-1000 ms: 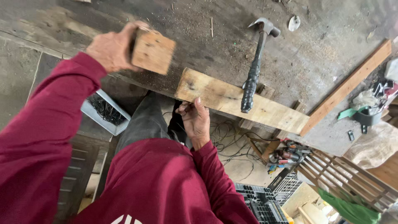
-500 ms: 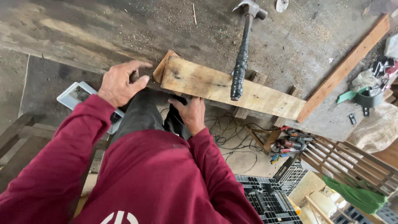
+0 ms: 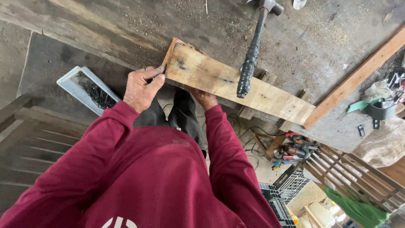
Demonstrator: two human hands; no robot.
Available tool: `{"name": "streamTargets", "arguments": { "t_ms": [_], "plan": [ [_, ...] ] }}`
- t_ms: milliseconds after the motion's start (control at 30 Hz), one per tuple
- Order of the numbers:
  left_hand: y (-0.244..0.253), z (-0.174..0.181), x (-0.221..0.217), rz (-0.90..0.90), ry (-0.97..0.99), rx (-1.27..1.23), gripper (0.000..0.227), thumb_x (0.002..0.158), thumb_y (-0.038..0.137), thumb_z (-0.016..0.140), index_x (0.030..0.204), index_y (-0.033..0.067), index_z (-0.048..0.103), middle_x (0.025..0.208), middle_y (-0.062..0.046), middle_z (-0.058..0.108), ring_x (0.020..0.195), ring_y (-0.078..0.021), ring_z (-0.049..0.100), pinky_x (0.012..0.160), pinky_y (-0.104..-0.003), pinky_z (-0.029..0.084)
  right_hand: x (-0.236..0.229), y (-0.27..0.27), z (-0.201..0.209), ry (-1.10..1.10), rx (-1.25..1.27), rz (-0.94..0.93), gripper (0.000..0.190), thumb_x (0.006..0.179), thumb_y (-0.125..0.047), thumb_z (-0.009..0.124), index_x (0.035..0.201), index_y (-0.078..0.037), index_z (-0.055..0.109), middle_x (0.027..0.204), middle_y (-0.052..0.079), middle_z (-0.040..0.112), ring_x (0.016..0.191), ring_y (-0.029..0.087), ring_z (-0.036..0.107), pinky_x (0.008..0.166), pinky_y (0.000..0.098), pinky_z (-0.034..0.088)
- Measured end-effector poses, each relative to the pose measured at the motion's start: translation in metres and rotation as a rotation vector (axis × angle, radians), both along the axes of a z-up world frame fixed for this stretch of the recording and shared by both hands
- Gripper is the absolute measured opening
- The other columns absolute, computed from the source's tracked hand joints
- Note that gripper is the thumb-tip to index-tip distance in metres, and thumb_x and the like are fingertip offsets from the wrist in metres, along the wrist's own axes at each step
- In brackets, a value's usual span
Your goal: The person hammers nails into wooden boards and blocks on a workbench. They pick up nails from a tray, position them on the wood, and drive them in using a hammer while assembling pieces of lumber.
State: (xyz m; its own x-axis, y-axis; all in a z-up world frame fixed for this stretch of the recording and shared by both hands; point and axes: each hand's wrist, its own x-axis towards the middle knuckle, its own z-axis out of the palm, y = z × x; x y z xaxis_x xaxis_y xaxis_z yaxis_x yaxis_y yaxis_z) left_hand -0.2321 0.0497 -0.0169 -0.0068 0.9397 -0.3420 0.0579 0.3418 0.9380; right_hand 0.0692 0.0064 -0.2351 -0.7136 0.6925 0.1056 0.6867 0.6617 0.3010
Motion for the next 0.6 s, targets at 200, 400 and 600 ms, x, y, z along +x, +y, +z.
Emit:
{"name": "streamTargets", "arguments": {
  "t_ms": [200,400,600],
  "plan": [
    [0.003,0.007,0.0,-0.046,0.182,0.101,0.028,0.097,0.011,0.074,0.123,-0.0003,0.073,0.078,-0.009,0.06,0.069,-0.0175,0.055,0.066,-0.029,0.046,-0.001,0.006,0.001,0.084,0.035,0.048,0.068,0.105,-0.057,0.062,0.159,-0.031,0.029,0.161,0.018,0.031,0.146,0.041,0.037,0.114,0.0611,0.041],
    [-0.004,0.015,0.004,-0.121,0.498,0.291,0.031,0.103,0.02,0.073,0.131,0.0056,0.071,0.09,-0.01,0.064,0.077,-0.0265,0.063,0.069,-0.035,0.05,-0.002,0.011,0.009,0.173,-0.037,0.004,0.056,0.102,-0.05,0.068,0.15,-0.032,0.046,0.149,0.009,0.048,0.136,0.034,0.051,0.109,0.0549,0.046],
    [0.028,0.026,-0.013,-0.633,0.885,0.298,0.092,0.088,0.055,0.074,0.159,0.0065,0.039,0.078,-0.009,0.066,0.063,-0.026,0.063,0.054,-0.041,0.05,-0.022,0.032,0.037,0.137,-0.127,0.003,0.038,0.097,-0.035,0.062,0.135,-0.033,0.058,0.131,0.002,0.064,0.122,0.028,0.06,0.098,0.0508,0.051]
  ]
}}
